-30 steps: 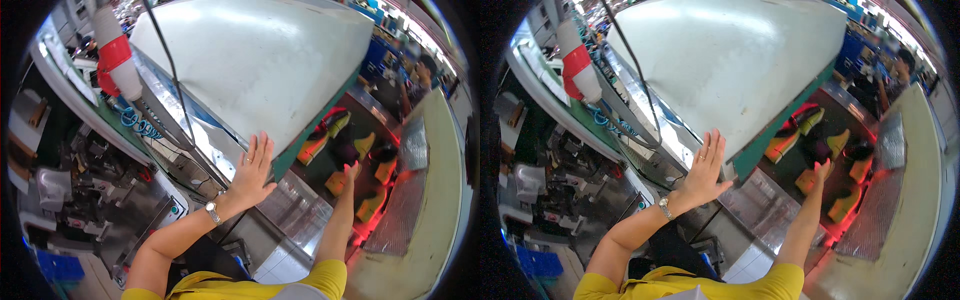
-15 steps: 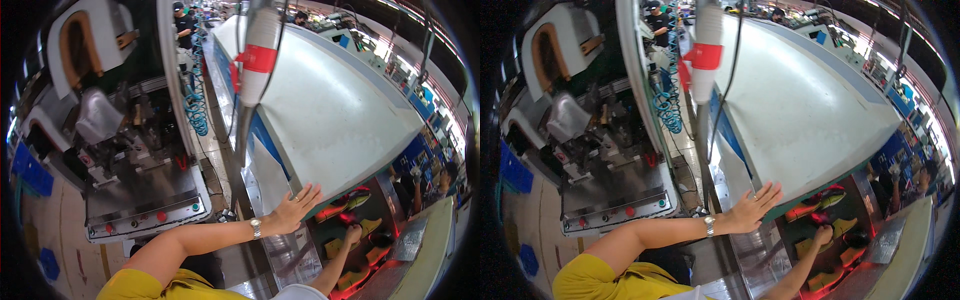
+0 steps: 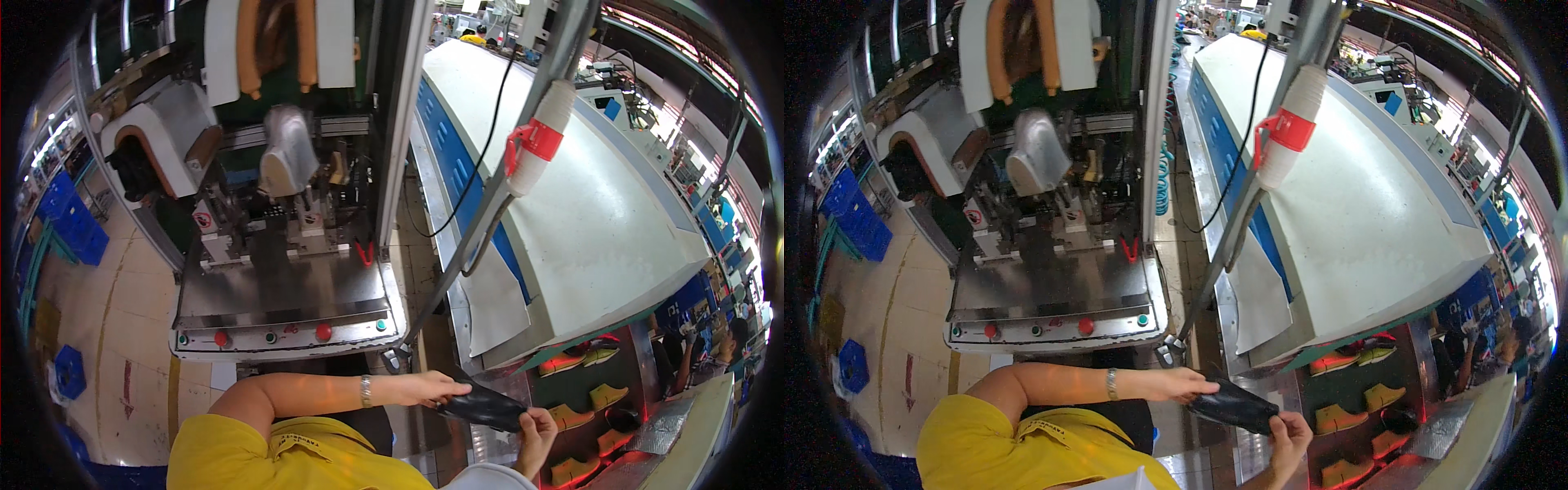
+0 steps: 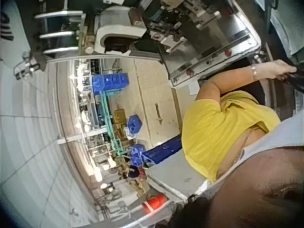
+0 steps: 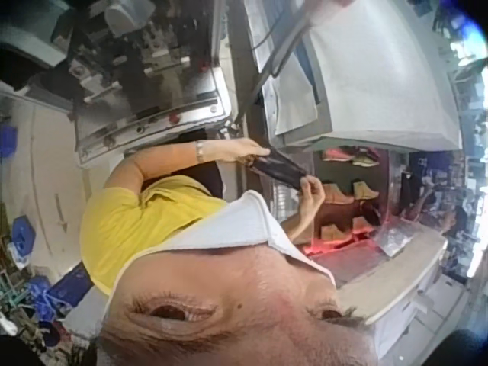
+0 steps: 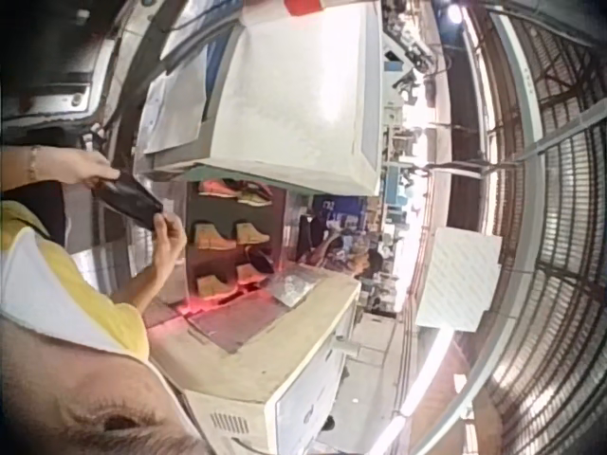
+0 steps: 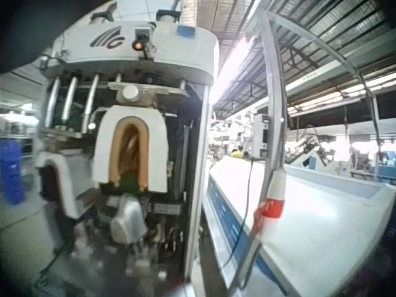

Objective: The person shapes shoe uppers using a moulding machine by fitting each shoe upper onto the machine's mould, pressing the control buttons to activate the press, and transferring the shaped shoes onto a conveyor.

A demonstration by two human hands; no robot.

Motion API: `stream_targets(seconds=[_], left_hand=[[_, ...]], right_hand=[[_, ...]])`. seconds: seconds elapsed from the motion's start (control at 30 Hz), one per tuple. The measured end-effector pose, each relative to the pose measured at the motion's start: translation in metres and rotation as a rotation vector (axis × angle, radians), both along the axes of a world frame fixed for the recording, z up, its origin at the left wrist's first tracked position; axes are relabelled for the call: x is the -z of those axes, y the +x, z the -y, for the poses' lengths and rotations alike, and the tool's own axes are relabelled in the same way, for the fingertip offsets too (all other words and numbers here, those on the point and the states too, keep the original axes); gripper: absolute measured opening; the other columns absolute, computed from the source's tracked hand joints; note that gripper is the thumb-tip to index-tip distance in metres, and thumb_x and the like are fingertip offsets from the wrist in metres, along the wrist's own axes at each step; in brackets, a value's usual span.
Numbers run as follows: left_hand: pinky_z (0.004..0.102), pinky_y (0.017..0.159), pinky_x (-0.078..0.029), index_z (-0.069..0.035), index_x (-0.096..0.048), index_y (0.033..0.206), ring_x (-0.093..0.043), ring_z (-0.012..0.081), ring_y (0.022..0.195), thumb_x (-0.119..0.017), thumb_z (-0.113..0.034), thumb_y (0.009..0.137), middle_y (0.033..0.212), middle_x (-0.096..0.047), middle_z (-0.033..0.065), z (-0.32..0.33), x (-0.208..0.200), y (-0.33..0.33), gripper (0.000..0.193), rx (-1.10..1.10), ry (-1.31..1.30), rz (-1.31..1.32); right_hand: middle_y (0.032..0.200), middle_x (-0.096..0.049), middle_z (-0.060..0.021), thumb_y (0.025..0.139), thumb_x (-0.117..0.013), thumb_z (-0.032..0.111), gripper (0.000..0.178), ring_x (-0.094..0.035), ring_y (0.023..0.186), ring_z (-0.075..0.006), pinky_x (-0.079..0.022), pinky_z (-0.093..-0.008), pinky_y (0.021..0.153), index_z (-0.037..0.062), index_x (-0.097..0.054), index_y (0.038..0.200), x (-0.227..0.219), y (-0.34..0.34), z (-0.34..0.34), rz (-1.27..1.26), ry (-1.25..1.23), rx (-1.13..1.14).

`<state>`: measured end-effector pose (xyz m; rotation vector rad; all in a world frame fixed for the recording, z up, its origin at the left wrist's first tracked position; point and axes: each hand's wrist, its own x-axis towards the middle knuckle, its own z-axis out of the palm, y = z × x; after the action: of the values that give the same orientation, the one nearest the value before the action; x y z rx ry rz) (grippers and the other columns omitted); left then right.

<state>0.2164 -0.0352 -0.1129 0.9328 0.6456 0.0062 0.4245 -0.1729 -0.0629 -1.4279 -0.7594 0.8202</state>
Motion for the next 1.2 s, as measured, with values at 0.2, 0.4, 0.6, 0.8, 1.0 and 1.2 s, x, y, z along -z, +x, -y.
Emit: stream_targets(seconds=[0.2, 0.4, 0.6, 0.8, 1.0, 1.2], left_hand=[[0.0225, 0.076, -0.039, -0.005, -0.055, 0.098, -0.050, 0.0062, 0.083, -0.053, -0.027, 0.085, 0.091, -0.056, -0.0023, 0.001, -0.037, -0.091, 0.025, -0.342, 0.114, 0.095], [0.0168, 0.063, -0.036, -0.005, -0.058, 0.084, -0.045, 0.0014, 0.070, -0.056, -0.023, 0.083, 0.075, -0.053, -0.0058, 0.009, -0.073, -0.155, 0.018, -0.676, 0.404, 0.127], [0.0194, 0.073, -0.040, 0.000, -0.052, 0.099, -0.049, 0.0039, 0.081, -0.055, -0.012, 0.083, 0.087, -0.055, -0.0014, 0.004, -0.124, -0.202, 0.020, -0.635, 0.769, 0.308], [0.0186, 0.068, -0.040, 0.000, -0.054, 0.098, -0.050, 0.0034, 0.077, -0.059, -0.013, 0.080, 0.083, -0.058, -0.0003, -0.018, -0.168, -0.227, 0.023, -0.408, 0.836, 0.200], [0.0179, 0.063, -0.038, -0.002, -0.051, 0.102, -0.047, 0.0019, 0.072, -0.061, -0.020, 0.080, 0.086, -0.056, -0.0014, -0.016, -0.202, -0.243, 0.031, -0.262, 0.786, 0.303], [0.0177, 0.063, -0.037, -0.005, -0.049, 0.096, -0.040, 0.0020, 0.071, -0.059, -0.020, 0.081, 0.081, -0.045, -0.0053, -0.044, -0.161, -0.301, 0.023, -0.374, 1.115, -0.029]], right_hand=[[0.059, -0.051, 0.0014, 0.071, -0.061, 0.002, 0.004, -0.041, 0.044, -0.0041, -0.031, -0.0170, 0.039, 0.0021, -0.057, 0.074, -0.004, -0.075, -0.057, -0.113, 0.060, -0.100], [0.060, -0.052, -0.0001, 0.070, -0.061, -0.005, 0.013, -0.042, 0.044, -0.0039, -0.033, -0.0162, 0.040, 0.0036, -0.052, 0.075, -0.035, -0.135, -0.087, -0.169, 0.243, -0.227], [0.060, -0.052, -0.0008, 0.069, -0.061, -0.006, 0.014, -0.045, 0.046, -0.0053, -0.035, -0.0164, 0.042, 0.0016, -0.054, 0.078, -0.065, -0.162, -0.098, -0.065, 0.258, -0.618], [0.091, -0.057, -0.0070, 0.086, -0.042, 0.016, 0.024, -0.052, 0.081, -0.0112, -0.040, -0.0234, 0.072, -0.0009, -0.051, 0.100, -0.090, -0.188, -0.180, 0.320, 0.526, -0.723], [0.082, -0.056, -0.0064, 0.070, -0.067, 0.012, 0.019, -0.052, 0.079, -0.0166, -0.040, -0.0279, 0.070, 0.0001, -0.054, 0.079, -0.084, -0.230, -0.214, -0.257, 0.431, -1.534], [0.069, -0.051, -0.0021, 0.073, -0.067, 0.016, 0.020, -0.049, 0.066, -0.0107, -0.041, -0.0229, 0.060, 0.0052, -0.050, 0.072, -0.110, -0.249, -0.243, -0.190, 0.569, -1.185]])
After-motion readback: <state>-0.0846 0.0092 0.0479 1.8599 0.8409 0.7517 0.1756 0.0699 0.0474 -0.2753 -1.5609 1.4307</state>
